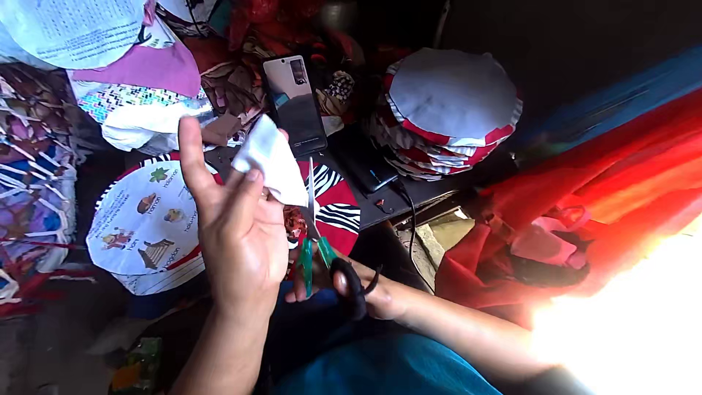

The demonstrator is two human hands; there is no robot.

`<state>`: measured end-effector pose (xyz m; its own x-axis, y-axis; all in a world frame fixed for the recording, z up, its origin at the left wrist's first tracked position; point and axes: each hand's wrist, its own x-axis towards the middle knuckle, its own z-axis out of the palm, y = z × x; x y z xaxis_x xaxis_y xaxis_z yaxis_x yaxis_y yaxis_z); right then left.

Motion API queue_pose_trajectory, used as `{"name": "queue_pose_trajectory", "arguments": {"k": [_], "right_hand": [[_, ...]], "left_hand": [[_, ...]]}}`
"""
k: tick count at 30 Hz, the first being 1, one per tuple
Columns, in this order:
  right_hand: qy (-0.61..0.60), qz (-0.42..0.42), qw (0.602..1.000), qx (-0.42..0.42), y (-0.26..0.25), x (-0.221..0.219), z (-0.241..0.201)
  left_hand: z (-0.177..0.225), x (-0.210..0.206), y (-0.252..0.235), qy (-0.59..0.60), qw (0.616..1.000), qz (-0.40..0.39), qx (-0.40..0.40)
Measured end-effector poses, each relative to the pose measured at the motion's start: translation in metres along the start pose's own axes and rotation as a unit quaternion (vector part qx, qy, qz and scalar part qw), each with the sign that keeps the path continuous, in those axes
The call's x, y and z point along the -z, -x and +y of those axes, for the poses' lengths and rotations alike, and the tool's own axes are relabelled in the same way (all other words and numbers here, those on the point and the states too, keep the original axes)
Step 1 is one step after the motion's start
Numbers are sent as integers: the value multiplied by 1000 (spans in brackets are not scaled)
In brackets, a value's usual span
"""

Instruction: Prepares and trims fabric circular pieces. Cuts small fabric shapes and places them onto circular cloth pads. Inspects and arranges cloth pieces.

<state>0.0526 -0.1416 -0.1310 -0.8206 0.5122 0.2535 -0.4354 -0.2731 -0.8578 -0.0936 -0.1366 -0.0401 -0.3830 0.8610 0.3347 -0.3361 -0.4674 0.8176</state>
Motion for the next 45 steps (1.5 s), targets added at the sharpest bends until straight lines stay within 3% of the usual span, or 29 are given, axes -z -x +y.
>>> {"name": "queue_pose_trajectory", "arguments": {"k": [4,6,8,11,14,17,21,28,33,39,42,45], "right_hand": [[24,69,997,5,-5,5,-9],[30,75,997,5,-4,7,-16],[34,68,997,10,-2,8,-24],[2,24,999,23,0,10,-37],[-81,-40,996,19,0,6,-47],[-157,-101,982,0,1,0,-50],[-181,-123,976,0,5,5,-44],[-210,-77,975,-4,23,31,-26],[-251,-73,965,-19,25,34,-11],[-152,-36,988,-12,25,32,-10],[1,-33,999,-21,30,35,-8],[214,-67,972,-65,34,32,-10]], "left_hand": [[-11,28,17,2,994,93,50],[-15,50,20,-38,989,79,115],[-16,70,20,-102,980,18,170],[-8,86,15,-262,954,-46,138],[-2,92,6,-402,912,-56,55],[-2,78,-1,-274,951,-140,-15],[-16,47,3,-50,973,-225,29],[-35,40,25,-57,984,-105,134],[-37,41,38,-59,977,-85,188],[-21,60,39,-126,975,-68,168],[-16,66,34,-166,973,-26,159],[-18,69,32,-190,971,-16,146]]}}
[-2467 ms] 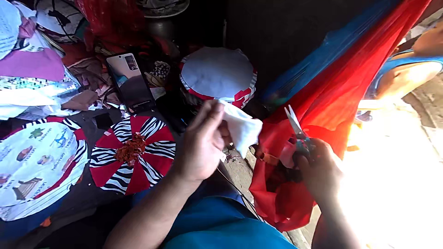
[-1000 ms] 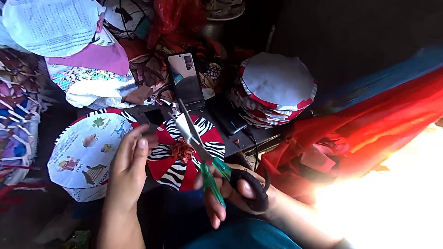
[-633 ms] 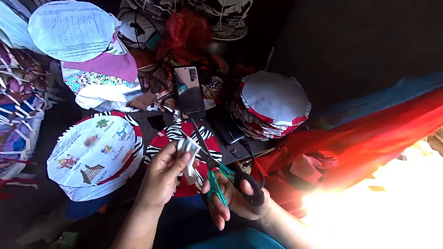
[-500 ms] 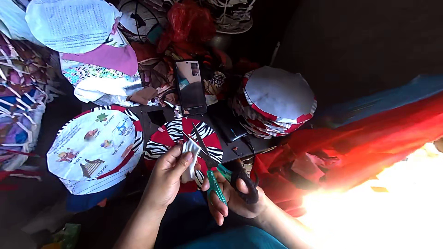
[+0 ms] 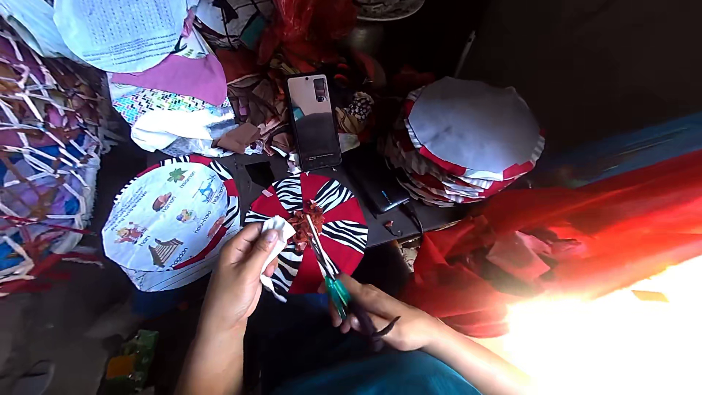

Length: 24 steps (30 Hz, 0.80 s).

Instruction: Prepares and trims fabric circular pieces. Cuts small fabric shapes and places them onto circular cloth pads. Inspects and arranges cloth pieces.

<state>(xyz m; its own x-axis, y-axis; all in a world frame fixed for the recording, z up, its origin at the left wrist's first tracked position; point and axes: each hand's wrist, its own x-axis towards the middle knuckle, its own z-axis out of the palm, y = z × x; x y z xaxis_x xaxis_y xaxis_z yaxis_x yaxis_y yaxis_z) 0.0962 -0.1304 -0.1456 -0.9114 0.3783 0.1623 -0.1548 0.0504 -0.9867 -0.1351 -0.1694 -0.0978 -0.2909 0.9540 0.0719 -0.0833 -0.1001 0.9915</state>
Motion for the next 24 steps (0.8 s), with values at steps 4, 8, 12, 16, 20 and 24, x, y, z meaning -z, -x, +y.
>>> {"name": "queue_pose_trajectory", "arguments": {"k": [4,8,12,16,20,24], "right_hand": [[94,11,995,-37,-6,-6,-4],[81,68,994,-30,-11,-10,0],[51,92,994,-18,-12,-13,7],[43,110,993,-15,-12,-15,8],[52,122,991,-23,-11,-14,7],[12,133,990,-38,-7,-14,8]], "left_hand": [[-6,-6,0,-46,999,5,10],[-12,-8,1,-95,995,2,15],[-12,-3,0,-155,987,28,-8],[-13,-1,-4,-158,986,43,-11],[-14,-3,-7,-156,987,50,0],[-14,-2,-9,-149,988,49,10]]}}
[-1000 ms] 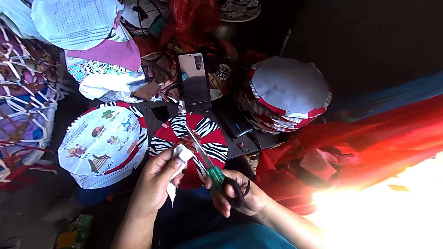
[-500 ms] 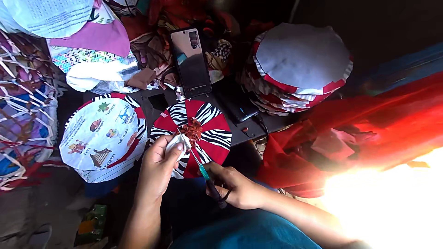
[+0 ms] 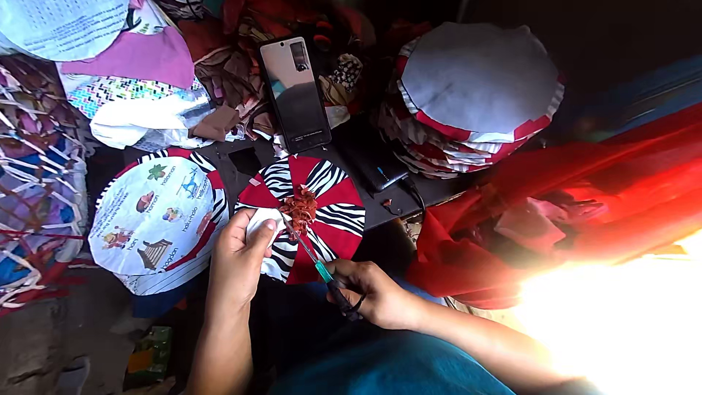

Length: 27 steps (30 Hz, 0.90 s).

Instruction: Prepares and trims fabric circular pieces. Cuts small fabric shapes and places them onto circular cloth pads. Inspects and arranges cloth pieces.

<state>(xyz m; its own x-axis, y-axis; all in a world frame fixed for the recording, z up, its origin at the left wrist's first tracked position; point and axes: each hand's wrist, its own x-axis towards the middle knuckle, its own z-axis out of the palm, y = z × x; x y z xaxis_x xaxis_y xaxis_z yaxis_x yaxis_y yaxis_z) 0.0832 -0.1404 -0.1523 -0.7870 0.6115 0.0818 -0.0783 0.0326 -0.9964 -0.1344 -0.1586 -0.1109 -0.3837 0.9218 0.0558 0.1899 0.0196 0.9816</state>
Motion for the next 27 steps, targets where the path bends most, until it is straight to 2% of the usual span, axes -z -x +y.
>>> {"name": "queue_pose_trajectory", "arguments": {"k": [6,12,18,23,27], "right_hand": [[-30,-87,996,-8,2,5,-1],[-42,-43,998,3,2,3,2],[-20,6,1000,-19,3,1,0],[-80,-50,994,-61,6,4,-3],[-55,-87,995,-14,8,9,-7]], "left_hand": [[3,-2,1,-16,999,-32,-6],[5,-1,3,-49,995,-83,0],[5,2,-1,-76,994,-79,4],[7,6,-2,-23,998,-59,19],[15,11,1,10,999,-46,5]]}}
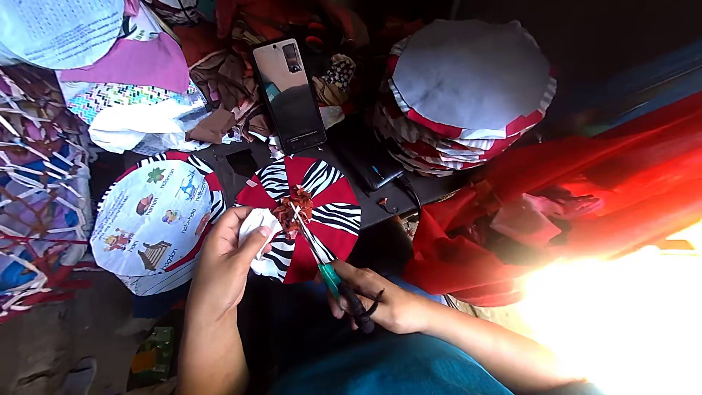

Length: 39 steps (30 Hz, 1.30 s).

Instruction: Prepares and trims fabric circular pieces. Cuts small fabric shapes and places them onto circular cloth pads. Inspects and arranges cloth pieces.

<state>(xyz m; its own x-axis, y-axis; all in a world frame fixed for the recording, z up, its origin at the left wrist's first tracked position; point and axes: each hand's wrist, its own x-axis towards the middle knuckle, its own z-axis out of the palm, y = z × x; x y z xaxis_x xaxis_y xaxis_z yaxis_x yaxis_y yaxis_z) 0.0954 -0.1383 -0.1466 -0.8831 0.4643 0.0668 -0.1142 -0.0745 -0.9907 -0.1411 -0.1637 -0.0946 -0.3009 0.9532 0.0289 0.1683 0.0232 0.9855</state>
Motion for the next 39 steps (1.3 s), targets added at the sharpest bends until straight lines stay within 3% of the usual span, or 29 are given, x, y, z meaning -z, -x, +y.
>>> {"name": "queue_pose_trajectory", "arguments": {"k": [4,7,10,16,18,22,24,26,29,33,39], "right_hand": [[108,126,985,51,-7,-1,-22],[95,217,970,59,-19,-3,-35],[61,228,971,27,-30,-1,-47],[44,216,975,15,-49,1,-59],[-1,218,976,28,-56,3,-65],[-79,251,962,72,-74,9,-86],[-117,278,949,95,-87,13,-96],[-151,303,935,104,-97,14,-104],[-142,309,934,105,-99,6,-107],[-104,316,933,136,-89,-6,-91],[-67,332,937,87,-63,-10,-64]], "left_hand": [[9,5,8,-39,996,-69,-37],[15,0,15,-46,984,-164,-50],[17,-5,16,-49,974,-213,-65],[16,2,6,-59,970,-220,-86],[16,4,0,-53,976,-190,-97],[20,3,0,-118,979,19,-163],[21,1,6,-54,983,37,-171],[20,-9,14,51,991,-48,-111],[23,-28,14,215,966,-142,9],[36,-33,7,328,934,-111,92],[36,-35,0,388,915,-68,83]]}}
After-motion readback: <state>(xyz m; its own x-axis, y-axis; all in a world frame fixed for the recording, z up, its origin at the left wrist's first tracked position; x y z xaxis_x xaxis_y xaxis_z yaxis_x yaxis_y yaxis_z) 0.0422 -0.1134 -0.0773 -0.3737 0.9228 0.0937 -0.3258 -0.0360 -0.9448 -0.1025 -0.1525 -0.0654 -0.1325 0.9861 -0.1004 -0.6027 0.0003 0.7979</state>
